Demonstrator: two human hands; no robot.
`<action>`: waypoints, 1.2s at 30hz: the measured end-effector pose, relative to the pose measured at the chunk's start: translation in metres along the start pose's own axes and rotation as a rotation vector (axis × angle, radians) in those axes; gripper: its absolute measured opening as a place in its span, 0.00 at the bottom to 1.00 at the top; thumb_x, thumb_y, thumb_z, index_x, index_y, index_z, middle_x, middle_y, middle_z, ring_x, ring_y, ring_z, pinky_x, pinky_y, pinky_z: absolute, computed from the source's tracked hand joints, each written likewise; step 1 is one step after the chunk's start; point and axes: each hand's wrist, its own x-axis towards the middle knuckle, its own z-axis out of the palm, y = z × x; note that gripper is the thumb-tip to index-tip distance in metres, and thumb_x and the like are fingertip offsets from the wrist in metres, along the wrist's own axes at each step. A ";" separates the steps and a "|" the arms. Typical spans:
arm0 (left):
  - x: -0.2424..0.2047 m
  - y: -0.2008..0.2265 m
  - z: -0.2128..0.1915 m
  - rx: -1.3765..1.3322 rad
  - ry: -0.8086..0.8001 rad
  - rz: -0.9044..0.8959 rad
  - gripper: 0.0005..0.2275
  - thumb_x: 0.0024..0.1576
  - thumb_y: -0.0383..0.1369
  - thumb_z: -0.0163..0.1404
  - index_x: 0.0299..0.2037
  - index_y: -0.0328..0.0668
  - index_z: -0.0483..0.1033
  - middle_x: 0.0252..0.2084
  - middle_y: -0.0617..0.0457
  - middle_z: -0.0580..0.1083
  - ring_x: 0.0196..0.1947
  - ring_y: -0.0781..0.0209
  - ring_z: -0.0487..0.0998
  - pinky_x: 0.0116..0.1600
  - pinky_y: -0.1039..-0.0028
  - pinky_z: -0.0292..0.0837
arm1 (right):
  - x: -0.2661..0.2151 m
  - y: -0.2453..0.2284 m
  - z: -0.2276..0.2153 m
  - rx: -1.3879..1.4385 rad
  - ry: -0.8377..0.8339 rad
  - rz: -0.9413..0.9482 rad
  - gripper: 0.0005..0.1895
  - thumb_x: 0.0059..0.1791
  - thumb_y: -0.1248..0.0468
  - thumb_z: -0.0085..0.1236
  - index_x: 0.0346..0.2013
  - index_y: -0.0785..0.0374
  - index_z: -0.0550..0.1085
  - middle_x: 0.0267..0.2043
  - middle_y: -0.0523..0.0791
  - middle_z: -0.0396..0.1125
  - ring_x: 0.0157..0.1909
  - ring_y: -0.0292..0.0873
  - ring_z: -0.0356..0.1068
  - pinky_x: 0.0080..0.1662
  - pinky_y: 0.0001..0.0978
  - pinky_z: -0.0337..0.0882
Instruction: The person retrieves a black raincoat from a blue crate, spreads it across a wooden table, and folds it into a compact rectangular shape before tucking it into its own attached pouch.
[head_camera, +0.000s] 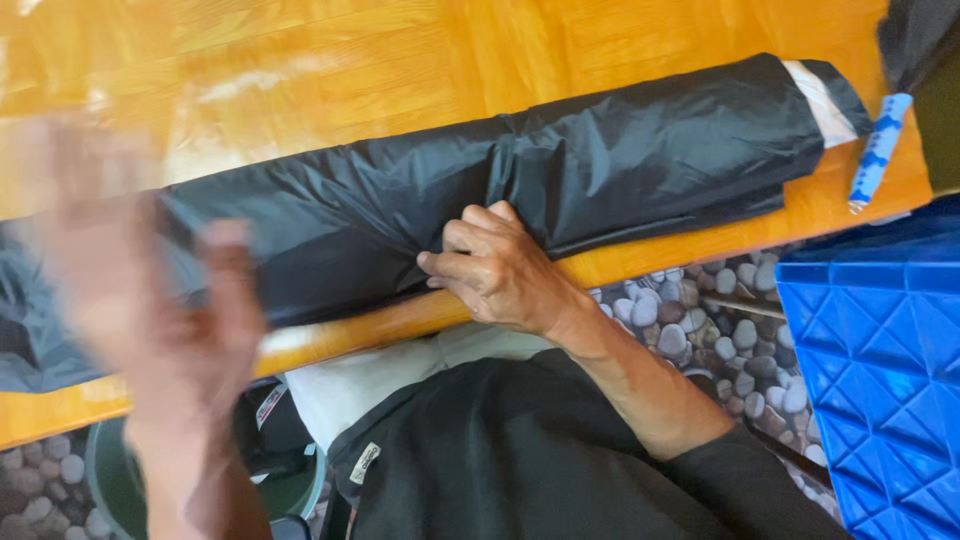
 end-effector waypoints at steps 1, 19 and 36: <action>0.008 0.012 0.024 -0.101 -0.265 0.172 0.21 0.75 0.34 0.47 0.72 0.26 0.60 0.73 0.25 0.59 0.75 0.25 0.56 0.76 0.39 0.52 | -0.001 0.001 0.002 -0.008 0.008 0.006 0.06 0.51 0.62 0.67 0.41 0.55 0.78 0.31 0.42 0.58 0.35 0.48 0.58 0.37 0.44 0.51; -0.005 0.019 0.102 -0.092 -0.727 0.486 0.37 0.62 0.62 0.27 0.76 0.49 0.56 0.79 0.35 0.53 0.78 0.29 0.49 0.71 0.26 0.30 | -0.090 -0.009 -0.059 1.098 1.310 1.074 0.12 0.52 0.66 0.56 0.50 0.67 0.70 0.48 0.55 0.70 0.54 0.53 0.73 0.57 0.44 0.76; -0.015 0.009 0.108 0.019 -0.625 0.550 0.39 0.55 0.65 0.35 0.74 0.55 0.61 0.78 0.38 0.57 0.78 0.33 0.54 0.69 0.24 0.41 | -0.096 0.073 -0.080 1.300 1.455 1.043 0.12 0.41 0.77 0.66 0.39 0.68 0.80 0.42 0.50 0.78 0.42 0.45 0.78 0.48 0.43 0.80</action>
